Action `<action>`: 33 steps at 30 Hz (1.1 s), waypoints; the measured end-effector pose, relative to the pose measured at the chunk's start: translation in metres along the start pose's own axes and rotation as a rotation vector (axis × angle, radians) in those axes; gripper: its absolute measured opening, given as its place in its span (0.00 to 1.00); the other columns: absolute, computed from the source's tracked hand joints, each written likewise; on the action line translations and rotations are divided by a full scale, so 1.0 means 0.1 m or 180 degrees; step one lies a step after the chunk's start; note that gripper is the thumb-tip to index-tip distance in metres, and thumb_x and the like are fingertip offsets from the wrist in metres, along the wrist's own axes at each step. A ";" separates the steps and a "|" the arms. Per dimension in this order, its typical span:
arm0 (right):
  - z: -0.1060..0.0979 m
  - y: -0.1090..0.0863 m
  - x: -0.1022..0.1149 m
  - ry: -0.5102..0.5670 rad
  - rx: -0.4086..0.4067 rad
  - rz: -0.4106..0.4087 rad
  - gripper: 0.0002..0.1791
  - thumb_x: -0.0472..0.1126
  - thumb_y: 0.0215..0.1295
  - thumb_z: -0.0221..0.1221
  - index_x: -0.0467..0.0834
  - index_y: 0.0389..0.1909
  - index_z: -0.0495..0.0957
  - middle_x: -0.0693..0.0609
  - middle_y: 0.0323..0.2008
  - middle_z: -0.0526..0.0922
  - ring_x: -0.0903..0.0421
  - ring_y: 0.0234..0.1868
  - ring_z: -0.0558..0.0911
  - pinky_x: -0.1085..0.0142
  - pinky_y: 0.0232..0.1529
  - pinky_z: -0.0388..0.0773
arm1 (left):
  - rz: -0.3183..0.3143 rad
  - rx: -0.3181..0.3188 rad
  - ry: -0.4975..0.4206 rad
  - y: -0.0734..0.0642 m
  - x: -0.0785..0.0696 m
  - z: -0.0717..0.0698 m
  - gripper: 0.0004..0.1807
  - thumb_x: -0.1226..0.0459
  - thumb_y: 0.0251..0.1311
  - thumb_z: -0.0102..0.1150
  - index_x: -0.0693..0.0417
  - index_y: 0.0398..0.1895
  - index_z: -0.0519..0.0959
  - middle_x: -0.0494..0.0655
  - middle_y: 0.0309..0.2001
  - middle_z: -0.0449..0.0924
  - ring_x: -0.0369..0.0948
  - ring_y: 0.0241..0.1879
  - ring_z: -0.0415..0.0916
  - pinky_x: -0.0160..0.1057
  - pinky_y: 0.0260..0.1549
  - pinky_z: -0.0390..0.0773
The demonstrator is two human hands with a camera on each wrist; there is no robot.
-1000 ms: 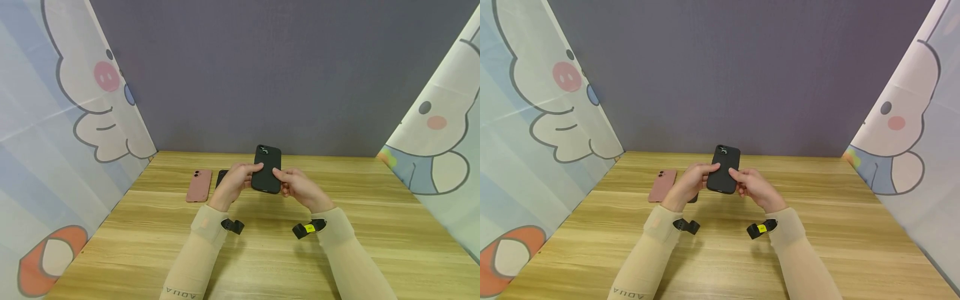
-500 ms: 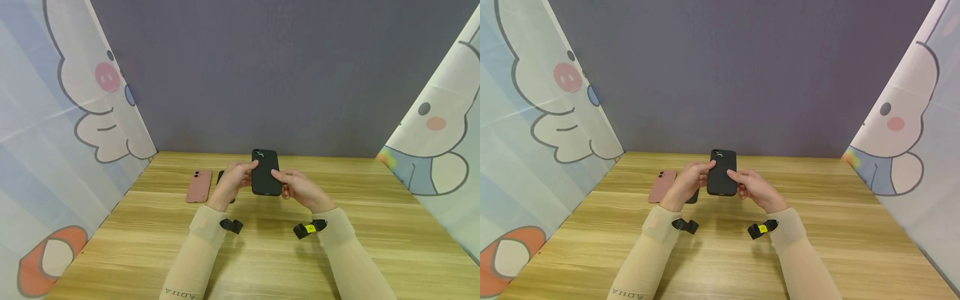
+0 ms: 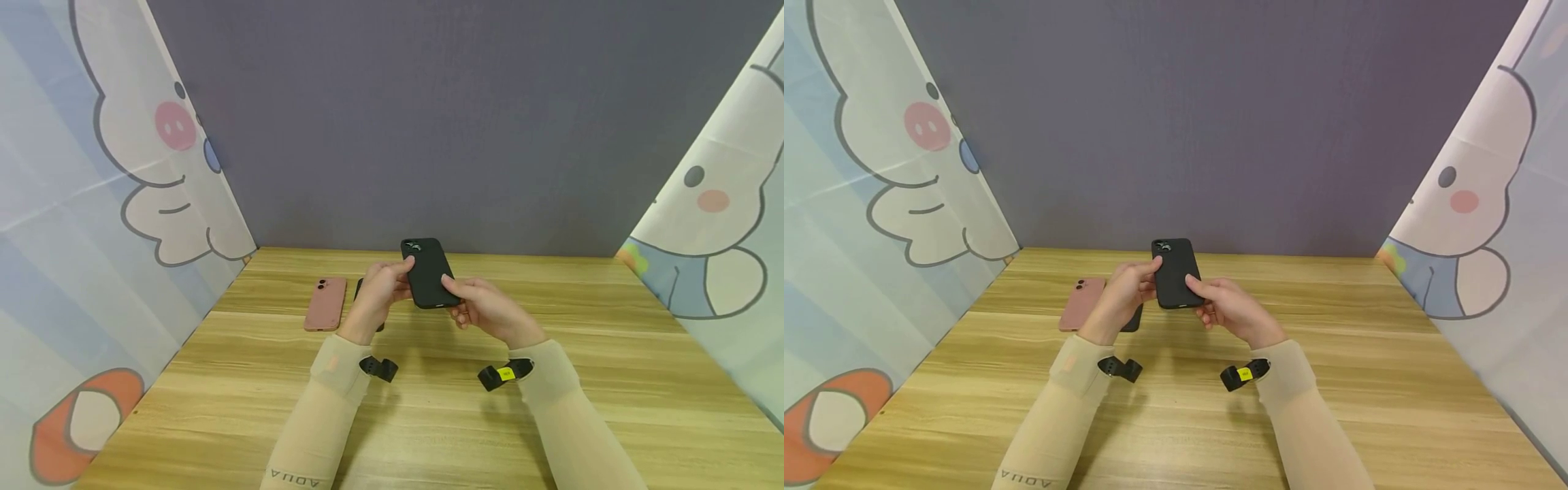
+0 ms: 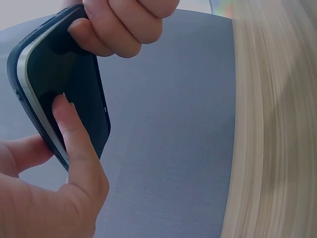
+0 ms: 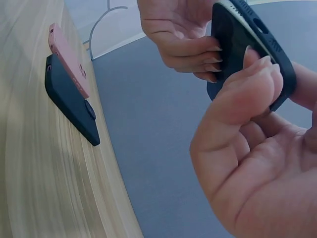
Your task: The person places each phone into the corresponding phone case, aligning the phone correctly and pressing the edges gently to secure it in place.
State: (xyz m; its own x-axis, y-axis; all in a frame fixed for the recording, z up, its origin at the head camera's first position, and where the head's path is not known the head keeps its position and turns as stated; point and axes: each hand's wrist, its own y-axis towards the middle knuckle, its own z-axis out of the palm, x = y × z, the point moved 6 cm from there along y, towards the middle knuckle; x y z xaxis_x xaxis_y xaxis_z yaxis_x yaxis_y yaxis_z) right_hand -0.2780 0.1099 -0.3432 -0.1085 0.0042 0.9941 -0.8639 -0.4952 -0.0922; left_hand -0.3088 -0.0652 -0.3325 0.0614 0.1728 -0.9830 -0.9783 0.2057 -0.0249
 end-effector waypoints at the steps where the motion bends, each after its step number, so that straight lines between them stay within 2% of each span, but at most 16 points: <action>1: 0.00 0.00 0.00 -0.0014 0.0001 -0.0012 0.21 0.55 0.79 0.51 0.43 0.35 0.80 0.53 0.22 0.73 0.60 0.20 0.69 0.67 0.25 0.70 | 0.0007 0.0007 -0.0009 0.00 0.00 0.00 0.17 0.57 0.74 0.58 0.65 0.42 0.84 0.50 0.29 0.81 0.42 0.27 0.80 0.37 0.33 0.84; 5: 0.00 0.00 0.01 -0.0115 -0.0017 -0.0044 0.21 0.53 0.79 0.52 0.42 0.32 0.79 0.53 0.22 0.72 0.60 0.19 0.67 0.68 0.24 0.67 | -0.0026 0.0041 -0.0022 0.01 0.00 -0.01 0.16 0.56 0.73 0.59 0.63 0.39 0.84 0.49 0.28 0.81 0.41 0.27 0.80 0.37 0.33 0.84; 9: 0.01 0.00 0.02 -0.0234 0.0007 -0.0075 0.21 0.52 0.80 0.52 0.43 0.29 0.78 0.53 0.20 0.69 0.60 0.18 0.65 0.67 0.24 0.66 | -0.0092 0.0027 -0.0132 0.02 0.01 -0.03 0.14 0.57 0.71 0.62 0.59 0.34 0.84 0.48 0.26 0.79 0.41 0.26 0.79 0.36 0.32 0.84; 14: -0.01 -0.01 0.02 -0.0313 0.0068 -0.0116 0.22 0.52 0.80 0.52 0.43 0.27 0.77 0.53 0.19 0.68 0.58 0.17 0.65 0.66 0.25 0.66 | -0.0083 0.0023 -0.0264 0.01 -0.02 -0.04 0.14 0.57 0.71 0.61 0.56 0.29 0.83 0.47 0.24 0.79 0.40 0.23 0.78 0.36 0.31 0.83; 20: 0.01 -0.06 0.05 -0.0435 0.0397 -0.0279 0.23 0.48 0.80 0.52 0.44 0.22 0.77 0.55 0.16 0.69 0.59 0.16 0.66 0.66 0.23 0.66 | -0.0072 -0.0052 -0.0373 0.01 -0.03 -0.14 0.14 0.56 0.71 0.62 0.54 0.29 0.81 0.47 0.23 0.79 0.41 0.23 0.77 0.37 0.31 0.83; 26: 0.03 -0.07 0.07 -0.0458 0.0613 -0.0365 0.21 0.47 0.80 0.51 0.47 0.24 0.81 0.56 0.15 0.70 0.61 0.15 0.66 0.67 0.23 0.65 | -0.0074 -0.0129 -0.0381 0.02 -0.06 -0.21 0.13 0.55 0.69 0.64 0.55 0.33 0.81 0.47 0.24 0.78 0.41 0.22 0.77 0.39 0.32 0.83; 29: 0.02 -0.08 0.06 -0.0419 0.0613 -0.0346 0.22 0.47 0.81 0.51 0.48 0.25 0.82 0.57 0.15 0.70 0.61 0.15 0.66 0.68 0.23 0.64 | -0.0071 -0.0141 -0.0367 0.02 -0.05 -0.23 0.12 0.56 0.69 0.63 0.56 0.34 0.82 0.48 0.24 0.78 0.41 0.22 0.77 0.39 0.32 0.83; 33: -0.02 -0.07 0.05 -0.0306 0.0436 -0.0258 0.23 0.49 0.81 0.50 0.49 0.24 0.84 0.57 0.13 0.70 0.60 0.15 0.66 0.67 0.24 0.64 | -0.0048 -0.0168 -0.0352 0.02 -0.05 -0.24 0.12 0.57 0.70 0.62 0.56 0.33 0.82 0.48 0.24 0.79 0.41 0.22 0.77 0.37 0.30 0.84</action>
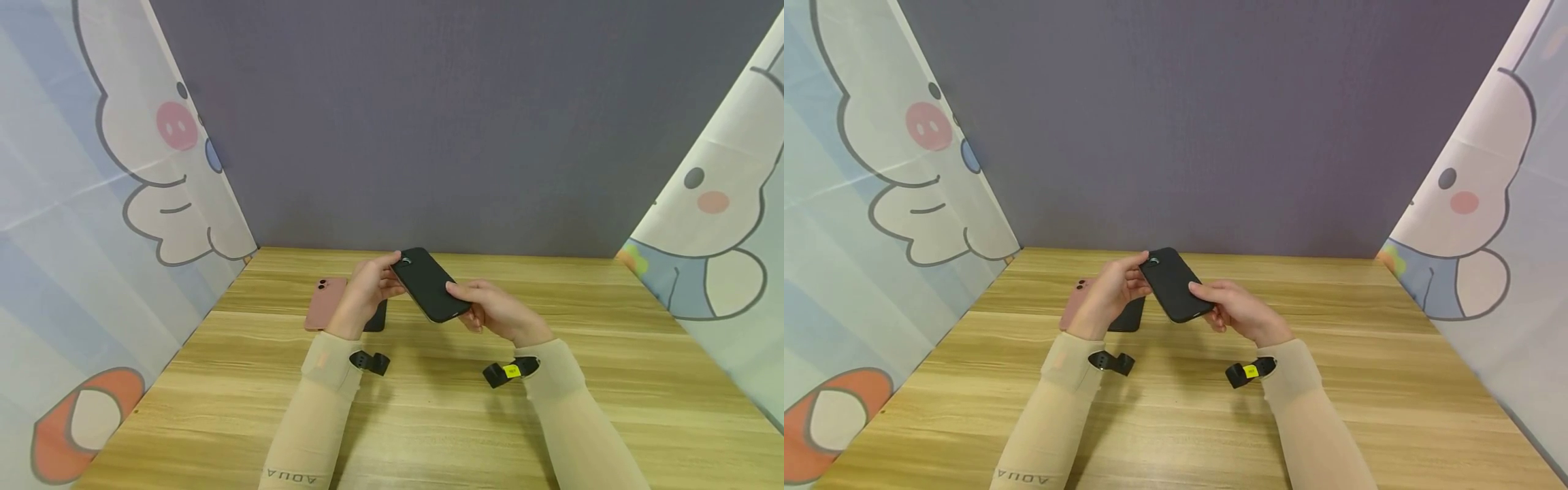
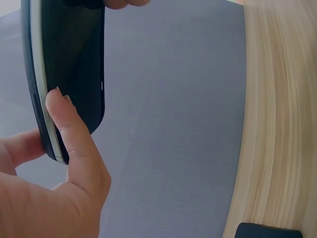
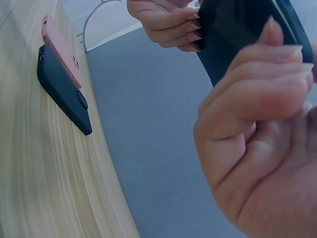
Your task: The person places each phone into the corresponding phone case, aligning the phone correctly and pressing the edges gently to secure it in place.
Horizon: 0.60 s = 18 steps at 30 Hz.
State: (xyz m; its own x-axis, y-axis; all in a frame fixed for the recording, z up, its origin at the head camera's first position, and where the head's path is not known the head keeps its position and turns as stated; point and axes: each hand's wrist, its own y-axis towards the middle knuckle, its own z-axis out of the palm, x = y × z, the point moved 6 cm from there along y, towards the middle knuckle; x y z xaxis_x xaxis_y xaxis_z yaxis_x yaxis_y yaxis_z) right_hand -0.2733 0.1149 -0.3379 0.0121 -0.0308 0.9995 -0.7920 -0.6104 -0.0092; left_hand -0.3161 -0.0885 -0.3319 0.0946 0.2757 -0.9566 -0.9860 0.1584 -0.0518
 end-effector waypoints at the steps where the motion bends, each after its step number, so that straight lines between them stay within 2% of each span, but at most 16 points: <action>1: -0.01 0.00 0.00 0.0033 -0.0074 0.0022 0.24 0.50 0.81 0.50 0.49 0.24 0.84 0.56 0.13 0.70 0.60 0.15 0.66 0.67 0.24 0.65 | 0.0005 -0.0018 -0.0004 0.00 0.00 0.00 0.12 0.58 0.70 0.62 0.57 0.33 0.82 0.49 0.24 0.79 0.41 0.22 0.78 0.37 0.30 0.84; 10: -0.07 0.03 -0.02 0.0522 -0.0703 0.0225 0.19 0.53 0.79 0.53 0.47 0.32 0.83 0.54 0.19 0.74 0.61 0.18 0.68 0.70 0.22 0.67 | 0.0041 -0.0248 -0.0166 -0.01 -0.01 -0.05 0.10 0.61 0.71 0.60 0.59 0.38 0.80 0.50 0.27 0.78 0.43 0.26 0.77 0.40 0.35 0.86; 18: -0.10 0.03 -0.06 0.0533 -0.0840 0.0372 0.20 0.56 0.78 0.54 0.47 0.31 0.81 0.53 0.20 0.75 0.60 0.19 0.68 0.69 0.23 0.67 | 0.0040 -0.0296 -0.0173 0.00 0.00 -0.07 0.11 0.60 0.72 0.59 0.61 0.41 0.79 0.51 0.30 0.78 0.44 0.27 0.78 0.42 0.38 0.86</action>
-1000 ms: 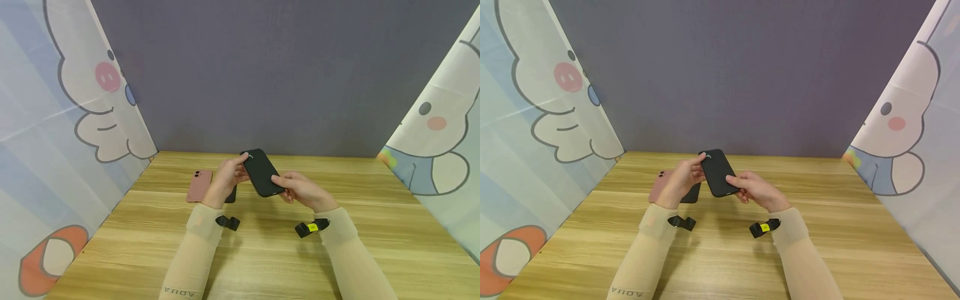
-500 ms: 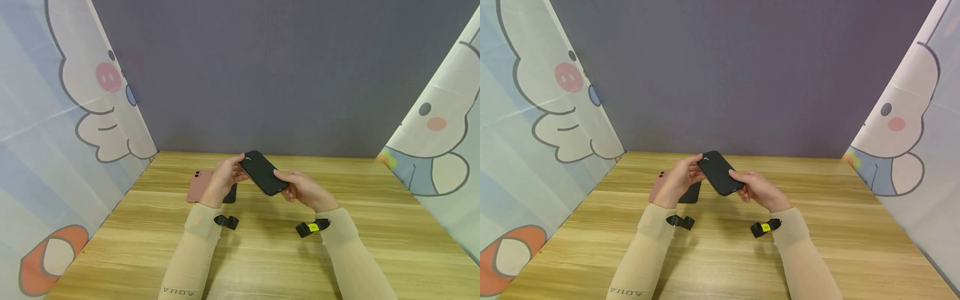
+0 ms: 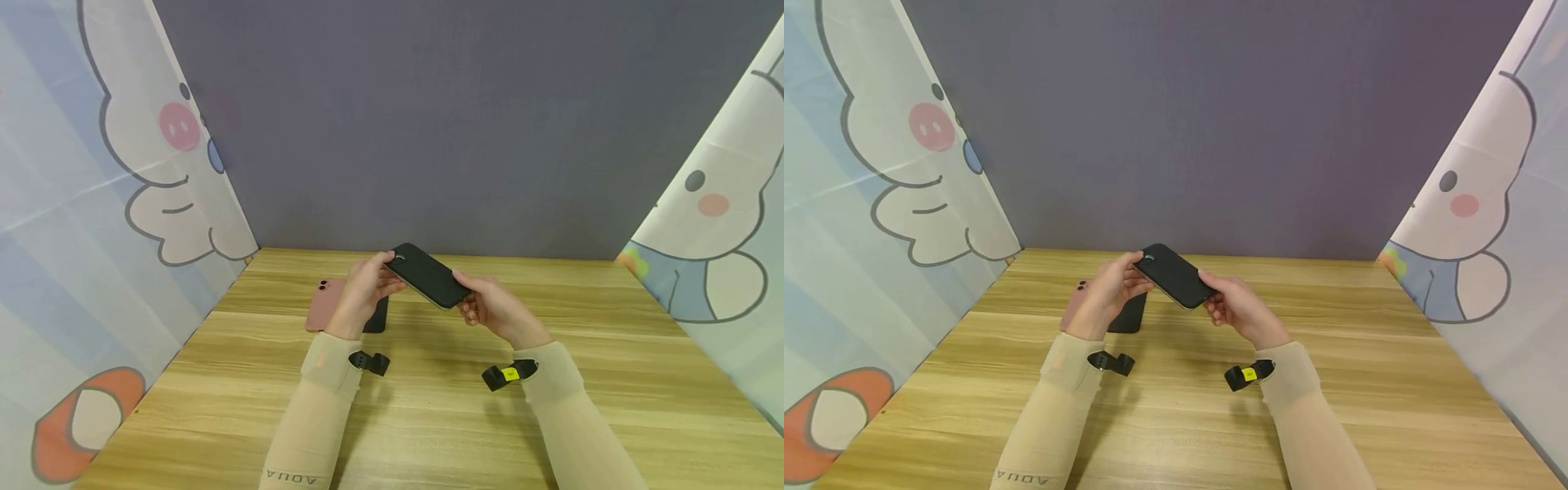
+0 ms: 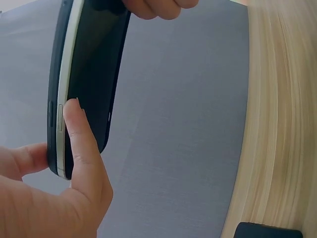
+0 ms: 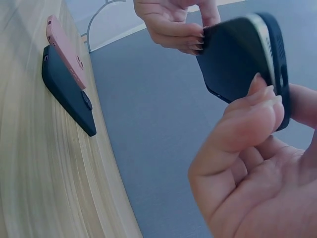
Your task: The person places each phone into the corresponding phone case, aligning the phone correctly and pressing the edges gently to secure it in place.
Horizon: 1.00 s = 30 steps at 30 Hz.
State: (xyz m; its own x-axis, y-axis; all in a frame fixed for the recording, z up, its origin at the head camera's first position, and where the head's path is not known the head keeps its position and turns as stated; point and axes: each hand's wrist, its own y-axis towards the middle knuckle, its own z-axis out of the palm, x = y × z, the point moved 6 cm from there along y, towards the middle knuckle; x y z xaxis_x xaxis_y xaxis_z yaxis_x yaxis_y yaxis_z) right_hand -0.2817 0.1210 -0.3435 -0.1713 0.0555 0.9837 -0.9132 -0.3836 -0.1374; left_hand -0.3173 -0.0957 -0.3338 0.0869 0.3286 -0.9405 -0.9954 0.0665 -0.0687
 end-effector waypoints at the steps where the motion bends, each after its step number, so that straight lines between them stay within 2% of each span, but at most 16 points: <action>1: 0.00 0.00 0.00 -0.0008 0.0014 0.0010 0.21 0.57 0.78 0.53 0.47 0.30 0.80 0.53 0.20 0.75 0.59 0.19 0.68 0.68 0.23 0.67 | 0.0003 -0.0013 -0.0012 0.00 0.00 0.00 0.11 0.60 0.72 0.58 0.61 0.41 0.79 0.51 0.30 0.79 0.44 0.27 0.78 0.42 0.38 0.86; 7: 0.02 0.01 -0.04 -0.0144 0.0056 0.0133 0.27 0.59 0.76 0.54 0.43 0.25 0.79 0.53 0.19 0.75 0.59 0.17 0.70 0.68 0.23 0.69 | 0.0087 -0.0080 -0.0116 0.01 0.02 -0.01 0.11 0.61 0.73 0.56 0.62 0.40 0.80 0.53 0.30 0.80 0.45 0.27 0.80 0.43 0.40 0.86; 14: 0.02 0.02 -0.05 -0.0227 -0.0061 0.0185 0.28 0.61 0.76 0.54 0.42 0.25 0.81 0.53 0.20 0.77 0.60 0.17 0.71 0.69 0.23 0.71 | 0.0172 -0.0033 -0.0181 0.00 0.04 0.05 0.09 0.62 0.74 0.52 0.59 0.39 0.76 0.52 0.28 0.73 0.45 0.28 0.79 0.45 0.46 0.85; 18: -0.04 0.02 -0.05 -0.0213 -0.0337 0.0164 0.28 0.61 0.75 0.55 0.40 0.28 0.78 0.53 0.22 0.76 0.60 0.19 0.70 0.69 0.24 0.71 | 0.0166 0.0017 -0.0188 -0.01 0.05 0.08 0.08 0.64 0.74 0.50 0.60 0.44 0.76 0.55 0.33 0.74 0.47 0.32 0.79 0.46 0.47 0.84; 22: -0.11 0.03 -0.03 -0.0226 -0.0646 0.0083 0.28 0.61 0.74 0.55 0.38 0.32 0.73 0.53 0.23 0.73 0.60 0.21 0.68 0.69 0.26 0.70 | 0.0099 0.0103 -0.0203 -0.01 0.06 0.10 0.08 0.66 0.71 0.50 0.62 0.47 0.73 0.58 0.43 0.72 0.49 0.34 0.78 0.47 0.49 0.84; 27: -0.18 0.01 0.01 -0.0230 -0.0872 -0.0069 0.27 0.61 0.74 0.57 0.39 0.31 0.73 0.53 0.24 0.71 0.59 0.22 0.67 0.68 0.27 0.69 | -0.0065 0.0222 -0.0163 0.00 0.08 0.11 0.14 0.68 0.70 0.51 0.61 0.57 0.70 0.58 0.53 0.65 0.49 0.37 0.75 0.47 0.52 0.82; 29: -0.19 0.01 0.02 -0.0241 -0.0915 -0.0106 0.26 0.60 0.74 0.57 0.40 0.30 0.74 0.53 0.24 0.72 0.60 0.22 0.67 0.68 0.28 0.69 | -0.0099 0.0250 -0.0139 0.01 0.08 0.11 0.12 0.69 0.70 0.51 0.60 0.54 0.71 0.58 0.53 0.65 0.49 0.38 0.75 0.48 0.54 0.81; 30: -0.20 0.01 0.03 -0.0258 -0.0925 -0.0124 0.26 0.59 0.74 0.57 0.40 0.30 0.74 0.53 0.24 0.72 0.60 0.22 0.67 0.68 0.27 0.69 | -0.0103 0.0261 -0.0136 0.01 0.09 0.11 0.08 0.69 0.69 0.51 0.59 0.49 0.72 0.57 0.54 0.64 0.49 0.39 0.75 0.48 0.54 0.81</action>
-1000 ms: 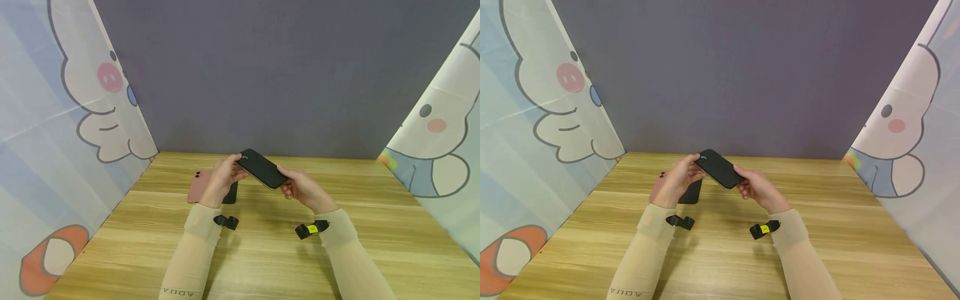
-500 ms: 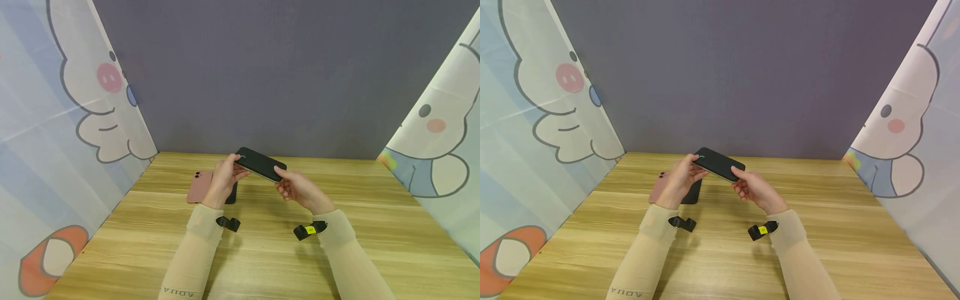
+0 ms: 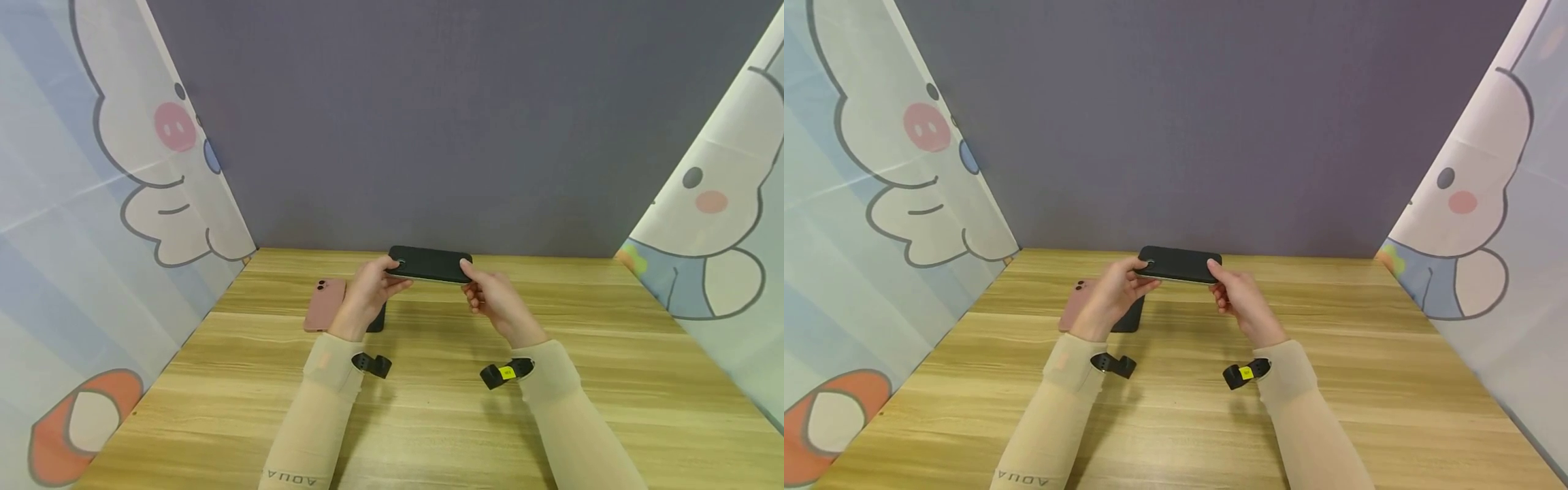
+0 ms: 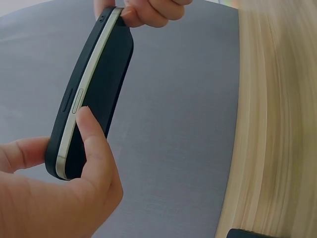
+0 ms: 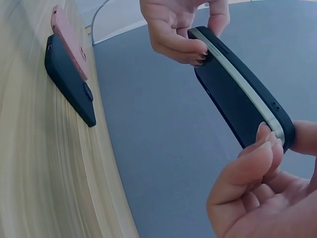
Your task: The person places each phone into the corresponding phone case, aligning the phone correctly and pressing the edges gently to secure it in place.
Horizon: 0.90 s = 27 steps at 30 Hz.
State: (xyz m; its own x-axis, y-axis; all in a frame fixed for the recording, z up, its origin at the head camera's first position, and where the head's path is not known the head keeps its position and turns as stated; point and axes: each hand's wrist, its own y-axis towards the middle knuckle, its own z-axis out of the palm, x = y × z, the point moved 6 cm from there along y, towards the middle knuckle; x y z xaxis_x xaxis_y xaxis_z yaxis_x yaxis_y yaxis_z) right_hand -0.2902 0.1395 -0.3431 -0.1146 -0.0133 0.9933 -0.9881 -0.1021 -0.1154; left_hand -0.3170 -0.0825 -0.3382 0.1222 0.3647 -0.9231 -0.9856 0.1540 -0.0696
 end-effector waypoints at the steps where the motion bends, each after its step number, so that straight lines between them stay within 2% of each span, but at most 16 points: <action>1: 0.00 0.00 0.00 -0.0016 -0.0005 -0.0023 0.25 0.59 0.74 0.57 0.39 0.30 0.74 0.53 0.24 0.72 0.60 0.21 0.67 0.68 0.27 0.70 | 0.0005 0.0006 -0.0003 0.00 0.00 0.00 0.03 0.70 0.69 0.51 0.57 0.43 0.72 0.56 0.55 0.64 0.49 0.39 0.74 0.48 0.54 0.81; 2: -0.01 0.01 0.01 -0.0045 -0.0010 -0.0049 0.25 0.58 0.75 0.57 0.39 0.30 0.75 0.53 0.24 0.72 0.60 0.21 0.67 0.68 0.27 0.70 | 0.0009 0.0011 -0.0006 0.00 0.00 0.00 0.02 0.70 0.69 0.51 0.56 0.38 0.71 0.56 0.56 0.64 0.49 0.40 0.74 0.49 0.54 0.81; 4: -0.01 0.01 0.01 -0.0081 -0.0021 -0.0098 0.26 0.58 0.75 0.56 0.38 0.31 0.75 0.53 0.23 0.72 0.60 0.21 0.68 0.68 0.27 0.70 | 0.0034 0.0030 -0.0005 0.00 -0.01 0.00 0.10 0.70 0.68 0.51 0.52 0.28 0.67 0.56 0.59 0.63 0.49 0.41 0.73 0.49 0.54 0.81; 7: -0.02 0.02 0.02 -0.0058 -0.0060 -0.0161 0.27 0.58 0.75 0.56 0.36 0.32 0.75 0.53 0.22 0.71 0.60 0.20 0.67 0.68 0.26 0.70 | 0.0053 0.0031 -0.0027 0.00 -0.01 0.00 0.15 0.71 0.68 0.51 0.52 0.23 0.63 0.55 0.67 0.59 0.49 0.41 0.73 0.49 0.55 0.80; 9: -0.03 0.02 0.02 -0.0001 -0.0091 -0.0181 0.27 0.59 0.75 0.56 0.36 0.32 0.75 0.53 0.22 0.72 0.60 0.20 0.67 0.68 0.25 0.70 | 0.0051 0.0039 -0.0064 -0.01 -0.01 0.01 0.14 0.71 0.68 0.52 0.53 0.24 0.63 0.53 0.68 0.58 0.49 0.42 0.73 0.50 0.57 0.79; 11: -0.03 0.02 0.02 0.0040 -0.0106 -0.0190 0.27 0.59 0.75 0.56 0.37 0.32 0.75 0.52 0.23 0.72 0.60 0.20 0.68 0.68 0.25 0.71 | 0.0049 0.0044 -0.0104 -0.01 -0.01 0.02 0.10 0.71 0.68 0.52 0.53 0.29 0.66 0.50 0.64 0.61 0.48 0.41 0.74 0.51 0.58 0.78; 14: -0.03 0.01 0.02 0.0039 -0.0057 -0.0189 0.27 0.60 0.75 0.56 0.37 0.33 0.75 0.51 0.24 0.73 0.59 0.20 0.68 0.67 0.26 0.72 | 0.0051 0.0031 -0.0181 -0.01 -0.02 0.02 0.03 0.71 0.68 0.52 0.55 0.38 0.70 0.49 0.51 0.68 0.47 0.39 0.76 0.52 0.58 0.78; 17: 0.00 0.01 0.02 0.0009 -0.0006 -0.0185 0.27 0.61 0.74 0.56 0.38 0.33 0.75 0.51 0.25 0.73 0.59 0.20 0.68 0.66 0.27 0.73 | 0.0031 0.0020 -0.0264 -0.01 -0.03 0.00 0.07 0.72 0.67 0.53 0.59 0.46 0.72 0.52 0.46 0.71 0.47 0.36 0.76 0.50 0.56 0.80; 18: 0.00 0.01 0.02 -0.0006 0.0014 -0.0188 0.28 0.61 0.74 0.56 0.38 0.32 0.75 0.51 0.24 0.73 0.59 0.20 0.68 0.66 0.27 0.72 | 0.0021 0.0021 -0.0297 -0.01 -0.03 0.00 0.08 0.72 0.67 0.53 0.60 0.47 0.72 0.54 0.46 0.71 0.47 0.36 0.77 0.50 0.55 0.80; 19: 0.01 0.00 0.02 -0.0014 0.0022 -0.0185 0.28 0.62 0.74 0.56 0.39 0.30 0.75 0.52 0.23 0.73 0.59 0.20 0.68 0.66 0.26 0.72 | 0.0009 0.0038 -0.0322 -0.01 -0.03 -0.01 0.09 0.72 0.67 0.53 0.60 0.49 0.72 0.55 0.50 0.71 0.47 0.37 0.77 0.50 0.56 0.80; 23: 0.03 0.00 0.01 -0.0090 0.0143 -0.0097 0.32 0.67 0.72 0.53 0.43 0.21 0.74 0.53 0.17 0.71 0.58 0.16 0.67 0.66 0.22 0.69 | -0.0015 0.0034 -0.0383 -0.01 -0.04 -0.02 0.10 0.72 0.67 0.52 0.62 0.49 0.72 0.58 0.55 0.70 0.47 0.38 0.77 0.51 0.57 0.79; 27: 0.06 -0.01 -0.01 -0.0166 0.0287 -0.0001 0.35 0.71 0.71 0.50 0.45 0.17 0.72 0.54 0.15 0.69 0.59 0.14 0.66 0.66 0.20 0.66 | -0.0018 0.0052 -0.0334 -0.01 -0.04 -0.01 0.04 0.73 0.67 0.52 0.60 0.43 0.72 0.55 0.48 0.71 0.47 0.37 0.77 0.54 0.59 0.77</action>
State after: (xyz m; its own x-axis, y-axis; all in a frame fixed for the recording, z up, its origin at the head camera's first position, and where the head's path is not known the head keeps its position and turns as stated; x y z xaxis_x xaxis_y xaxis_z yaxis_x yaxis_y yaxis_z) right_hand -0.2887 0.1336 -0.3442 -0.1063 -0.0649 0.9922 -0.9745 -0.1912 -0.1170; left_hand -0.3170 -0.0849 -0.3344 0.1402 0.4577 -0.8780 -0.9829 0.1710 -0.0678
